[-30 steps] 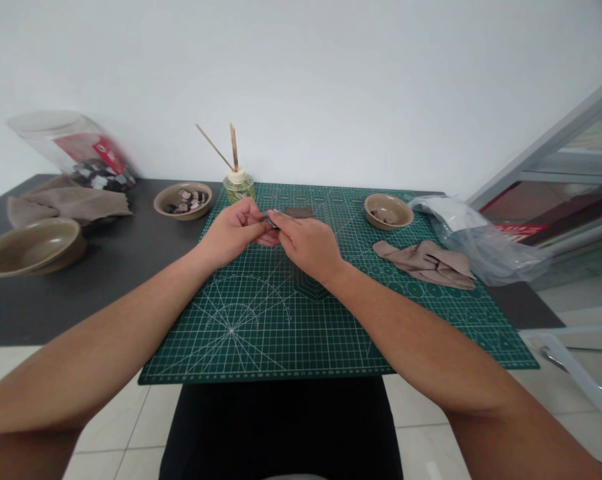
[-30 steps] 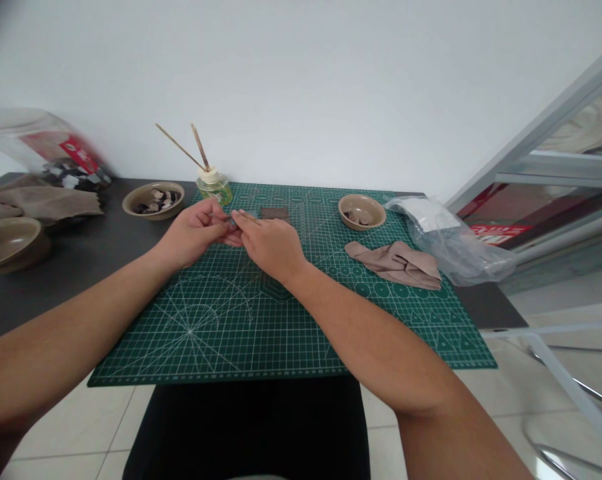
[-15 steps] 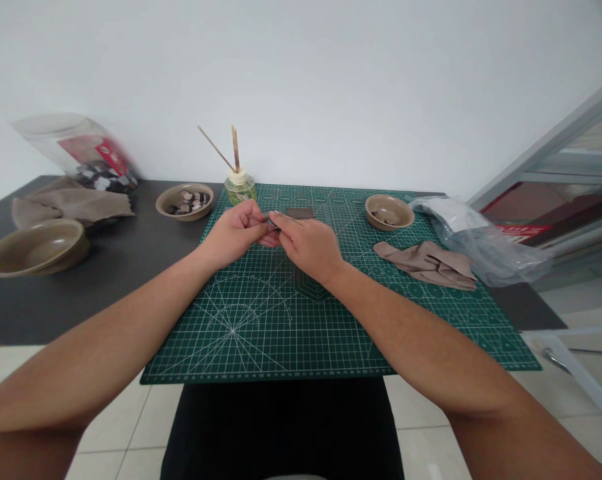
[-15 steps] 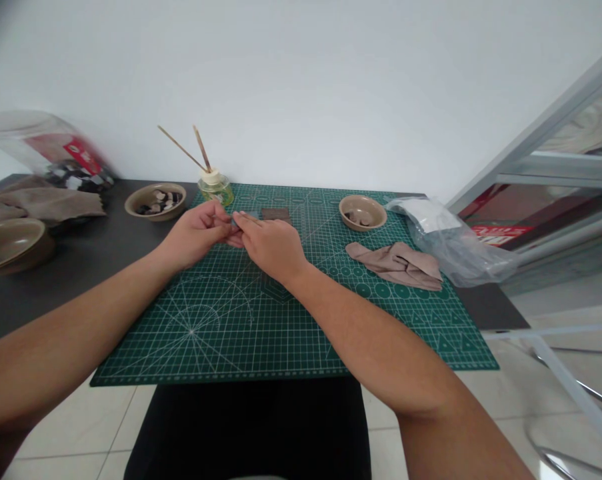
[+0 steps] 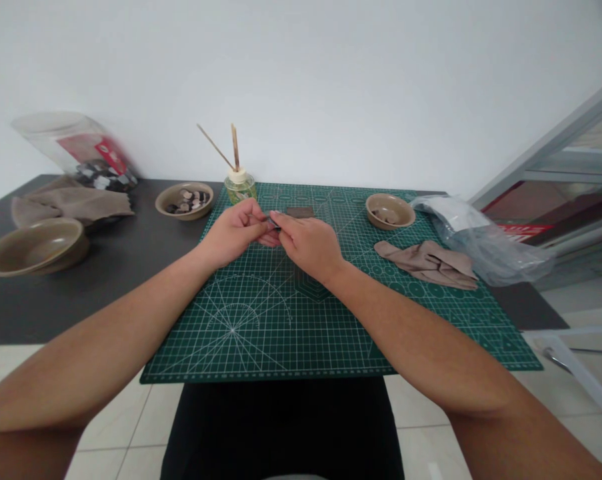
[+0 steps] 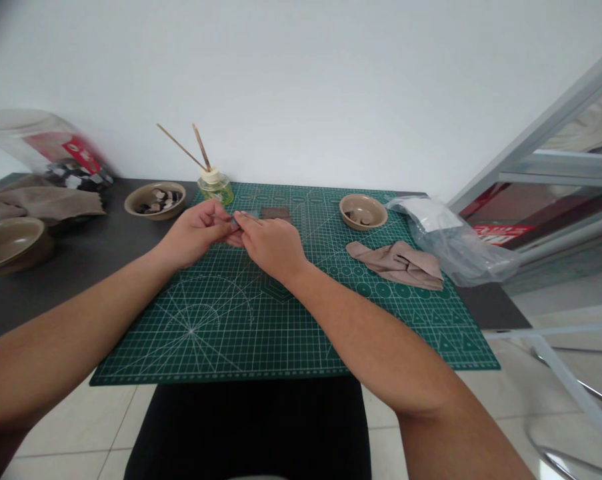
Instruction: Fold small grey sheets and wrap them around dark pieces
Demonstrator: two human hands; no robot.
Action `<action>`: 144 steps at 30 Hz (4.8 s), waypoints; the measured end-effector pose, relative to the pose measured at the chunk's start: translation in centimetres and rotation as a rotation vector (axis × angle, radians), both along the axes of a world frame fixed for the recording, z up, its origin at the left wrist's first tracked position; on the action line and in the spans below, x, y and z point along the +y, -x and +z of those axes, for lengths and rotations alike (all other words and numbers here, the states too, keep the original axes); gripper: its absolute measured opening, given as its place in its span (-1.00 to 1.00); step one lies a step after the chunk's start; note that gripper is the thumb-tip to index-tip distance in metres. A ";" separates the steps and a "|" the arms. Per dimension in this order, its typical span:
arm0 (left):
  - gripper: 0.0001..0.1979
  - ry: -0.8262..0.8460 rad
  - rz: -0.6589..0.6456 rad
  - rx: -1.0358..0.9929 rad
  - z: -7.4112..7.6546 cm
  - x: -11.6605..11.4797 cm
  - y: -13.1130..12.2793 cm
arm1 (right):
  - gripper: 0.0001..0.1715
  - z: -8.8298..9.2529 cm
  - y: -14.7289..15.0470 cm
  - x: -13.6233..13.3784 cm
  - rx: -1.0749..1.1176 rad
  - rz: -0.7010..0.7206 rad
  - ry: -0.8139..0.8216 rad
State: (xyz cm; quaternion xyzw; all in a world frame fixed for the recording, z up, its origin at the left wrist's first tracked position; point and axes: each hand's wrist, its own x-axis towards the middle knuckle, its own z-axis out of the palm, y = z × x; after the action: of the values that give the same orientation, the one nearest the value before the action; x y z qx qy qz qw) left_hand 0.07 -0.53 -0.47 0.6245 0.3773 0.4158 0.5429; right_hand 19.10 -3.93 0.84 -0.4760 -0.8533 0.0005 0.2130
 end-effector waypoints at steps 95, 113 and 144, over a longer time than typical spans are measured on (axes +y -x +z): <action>-0.61 -0.026 -0.011 -0.061 -0.3 0.6 0.3 | -0.75 -2.0 -0.4 1.8 0.714 0.141 0.275; -0.64 -0.089 -0.052 0.018 0.0 0.1 0.2 | -0.84 -1.9 -0.3 1.7 0.725 0.163 0.194; -0.63 -0.032 -0.042 -0.062 0.1 0.2 0.4 | -0.70 -1.9 -0.4 1.8 0.717 0.148 0.243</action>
State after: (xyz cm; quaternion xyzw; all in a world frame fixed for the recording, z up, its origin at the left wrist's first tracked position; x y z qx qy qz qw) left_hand -0.36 -0.28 -0.35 0.6275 0.3404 0.4295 0.5531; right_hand 19.49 -2.09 -1.09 -0.4046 -0.7505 0.2834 0.4390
